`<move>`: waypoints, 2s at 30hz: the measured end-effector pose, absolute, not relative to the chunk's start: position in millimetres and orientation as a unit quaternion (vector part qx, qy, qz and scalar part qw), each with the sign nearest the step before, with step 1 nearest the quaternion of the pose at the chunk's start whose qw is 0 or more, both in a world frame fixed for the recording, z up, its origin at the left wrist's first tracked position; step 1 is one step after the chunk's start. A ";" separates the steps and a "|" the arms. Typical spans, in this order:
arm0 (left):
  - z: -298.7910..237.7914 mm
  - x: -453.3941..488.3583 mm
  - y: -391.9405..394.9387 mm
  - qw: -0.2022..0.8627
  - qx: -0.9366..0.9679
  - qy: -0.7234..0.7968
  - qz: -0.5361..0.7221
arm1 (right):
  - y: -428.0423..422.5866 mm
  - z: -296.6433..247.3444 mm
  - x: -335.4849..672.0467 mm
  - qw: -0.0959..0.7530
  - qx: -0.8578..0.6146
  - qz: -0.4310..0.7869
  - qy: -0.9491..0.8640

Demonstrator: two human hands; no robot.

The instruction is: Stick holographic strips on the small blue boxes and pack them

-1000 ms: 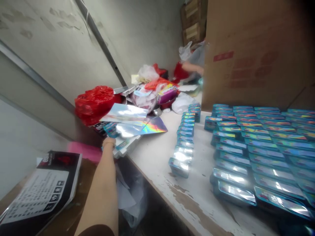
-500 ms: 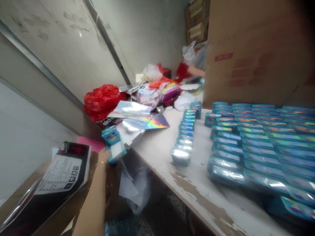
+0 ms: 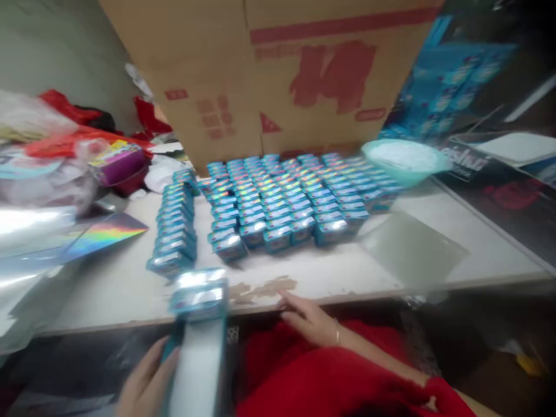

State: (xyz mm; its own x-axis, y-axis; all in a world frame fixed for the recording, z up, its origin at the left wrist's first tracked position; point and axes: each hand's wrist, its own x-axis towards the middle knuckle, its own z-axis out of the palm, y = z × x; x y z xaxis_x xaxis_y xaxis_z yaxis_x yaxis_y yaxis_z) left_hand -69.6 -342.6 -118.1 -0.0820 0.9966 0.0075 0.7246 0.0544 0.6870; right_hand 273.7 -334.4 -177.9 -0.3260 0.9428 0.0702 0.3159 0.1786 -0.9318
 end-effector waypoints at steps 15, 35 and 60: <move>-152.1 225.7 -277.2 0.281 0.881 0.371 0.079 | -402.9 -220.8 390.9 0.486 -0.654 0.212 -0.539; -123.9 312.7 -169.3 -0.089 0.947 0.292 0.103 | -376.9 -208.1 417.7 0.414 -0.745 0.148 -0.501; -112.0 282.5 -244.8 0.145 0.979 0.118 0.084 | -358.8 -211.3 443.2 0.478 -0.638 0.268 -0.541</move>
State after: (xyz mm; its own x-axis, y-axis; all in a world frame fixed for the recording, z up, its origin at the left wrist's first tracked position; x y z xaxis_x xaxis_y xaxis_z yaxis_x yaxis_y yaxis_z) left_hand 282.5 -244.8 -112.0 0.9582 0.2549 0.1296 0.2063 -0.9301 0.3040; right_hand 443.2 -358.8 -211.3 0.2717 0.9464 0.1746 0.4333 0.0417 -0.9003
